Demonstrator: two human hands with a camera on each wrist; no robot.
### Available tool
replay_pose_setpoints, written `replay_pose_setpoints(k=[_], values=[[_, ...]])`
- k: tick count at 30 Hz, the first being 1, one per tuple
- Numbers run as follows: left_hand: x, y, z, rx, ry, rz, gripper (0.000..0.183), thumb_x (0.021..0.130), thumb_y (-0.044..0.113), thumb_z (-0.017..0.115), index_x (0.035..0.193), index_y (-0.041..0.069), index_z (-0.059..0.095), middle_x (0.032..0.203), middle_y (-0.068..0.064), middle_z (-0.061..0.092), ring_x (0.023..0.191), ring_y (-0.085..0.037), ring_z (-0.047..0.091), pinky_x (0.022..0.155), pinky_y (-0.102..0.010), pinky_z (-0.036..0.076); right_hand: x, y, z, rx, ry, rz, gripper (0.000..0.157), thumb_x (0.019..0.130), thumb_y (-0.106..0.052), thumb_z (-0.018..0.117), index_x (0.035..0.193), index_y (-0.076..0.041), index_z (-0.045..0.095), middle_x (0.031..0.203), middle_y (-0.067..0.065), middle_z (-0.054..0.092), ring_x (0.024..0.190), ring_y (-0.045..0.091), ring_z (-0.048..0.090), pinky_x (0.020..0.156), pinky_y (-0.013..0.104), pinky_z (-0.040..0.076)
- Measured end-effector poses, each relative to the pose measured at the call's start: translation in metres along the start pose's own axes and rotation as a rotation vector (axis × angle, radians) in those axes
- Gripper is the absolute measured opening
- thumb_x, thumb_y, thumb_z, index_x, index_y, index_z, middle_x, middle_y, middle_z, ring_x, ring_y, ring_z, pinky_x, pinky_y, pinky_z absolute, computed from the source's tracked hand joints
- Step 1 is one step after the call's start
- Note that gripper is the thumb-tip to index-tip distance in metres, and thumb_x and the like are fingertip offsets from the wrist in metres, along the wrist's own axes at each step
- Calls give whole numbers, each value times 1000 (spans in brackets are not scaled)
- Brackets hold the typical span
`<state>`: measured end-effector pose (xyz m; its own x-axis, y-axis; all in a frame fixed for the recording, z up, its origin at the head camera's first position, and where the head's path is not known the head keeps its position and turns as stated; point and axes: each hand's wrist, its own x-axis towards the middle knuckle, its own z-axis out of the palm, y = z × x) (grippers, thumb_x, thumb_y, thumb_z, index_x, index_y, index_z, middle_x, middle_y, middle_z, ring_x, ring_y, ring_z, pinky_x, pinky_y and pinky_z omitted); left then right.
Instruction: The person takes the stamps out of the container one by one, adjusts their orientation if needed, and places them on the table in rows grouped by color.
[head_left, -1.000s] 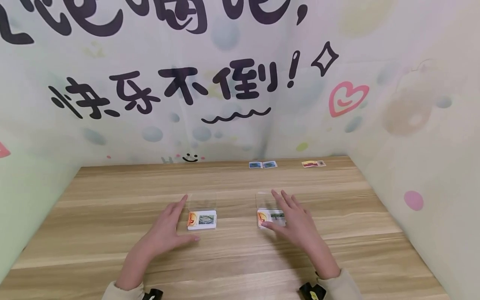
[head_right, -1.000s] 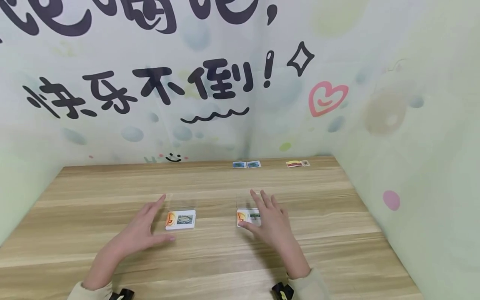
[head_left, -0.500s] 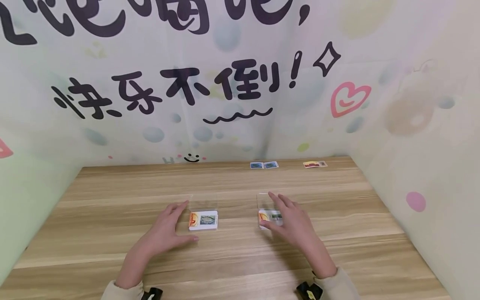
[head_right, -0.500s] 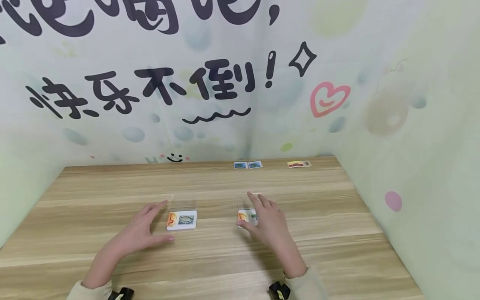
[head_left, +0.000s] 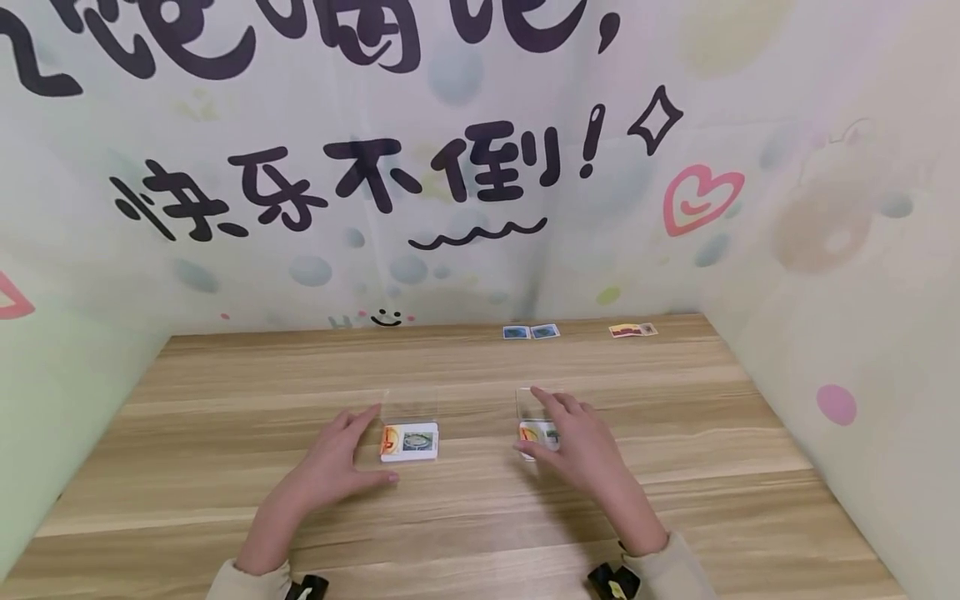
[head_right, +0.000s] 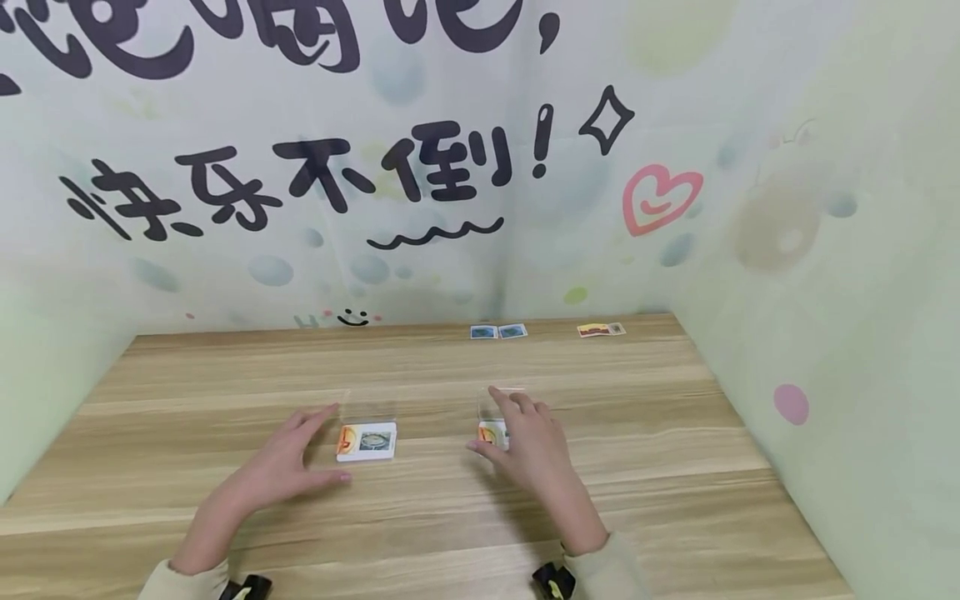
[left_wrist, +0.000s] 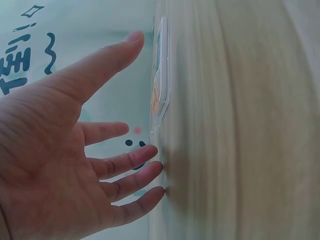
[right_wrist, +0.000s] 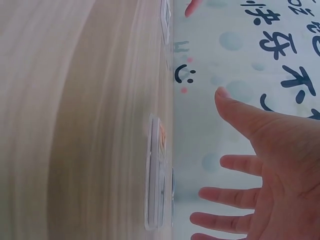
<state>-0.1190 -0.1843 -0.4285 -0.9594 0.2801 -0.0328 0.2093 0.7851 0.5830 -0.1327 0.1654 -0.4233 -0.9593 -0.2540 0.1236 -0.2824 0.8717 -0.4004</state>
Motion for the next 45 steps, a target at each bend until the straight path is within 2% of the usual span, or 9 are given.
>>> replay_pose_setpoints(k=[13, 17, 21, 24, 30, 36, 45], values=[[-1, -2, 1, -18, -26, -17, 104, 76, 41, 95, 156, -3, 44, 130, -28, 58, 121, -47, 57, 103, -66, 47, 4, -9, 7, 18, 6, 0, 73, 92, -42, 82, 151, -9, 56, 135, 25, 64, 116, 48, 64, 95, 61, 53], [-1, -2, 1, -37, -42, -29, 105, 77, 41, 94, 157, -2, 42, 126, -25, 59, 122, -48, 57, 104, -67, 46, 5, -11, 9, 24, 9, -4, 71, 92, -41, 82, 150, -8, 57, 134, 24, 65, 116, 47, 64, 94, 60, 55], [0, -3, 1, -57, -46, -30, 102, 78, 40, 94, 156, -2, 44, 114, -17, 60, 106, -34, 59, 95, -57, 51, 7, -13, 10, 24, 0, -4, 71, 93, -42, 82, 150, -8, 57, 136, 25, 64, 120, 49, 63, 95, 61, 55], [1, -5, 1, -65, -41, -21, 98, 79, 39, 93, 154, -3, 45, 105, -10, 56, 92, -22, 51, 84, -46, 49, 8, -14, 11, 25, -4, -9, 71, 93, -42, 81, 150, -8, 57, 137, 26, 64, 121, 50, 63, 95, 61, 55], [1, -6, 3, -74, -27, 1, 92, 80, 36, 93, 150, -5, 49, 97, -6, 51, 82, -17, 44, 73, -33, 42, 10, -15, 13, 22, 3, -30, 70, 93, -41, 82, 148, -6, 58, 132, 24, 66, 115, 47, 66, 90, 58, 57], [2, -5, 4, -76, -18, 5, 89, 81, 33, 93, 148, -6, 50, 91, -4, 49, 78, -16, 41, 68, -30, 38, 12, -18, 14, 38, 8, -35, 68, 92, -40, 82, 146, -6, 60, 128, 24, 68, 110, 44, 67, 89, 56, 57], [2, -6, 5, -71, -9, 1, 84, 83, 31, 91, 147, -6, 51, 86, -3, 49, 75, -16, 40, 69, -31, 39, 15, -22, 19, 40, 12, -57, 65, 92, -40, 83, 144, -5, 61, 126, 25, 69, 111, 45, 68, 92, 57, 57]])
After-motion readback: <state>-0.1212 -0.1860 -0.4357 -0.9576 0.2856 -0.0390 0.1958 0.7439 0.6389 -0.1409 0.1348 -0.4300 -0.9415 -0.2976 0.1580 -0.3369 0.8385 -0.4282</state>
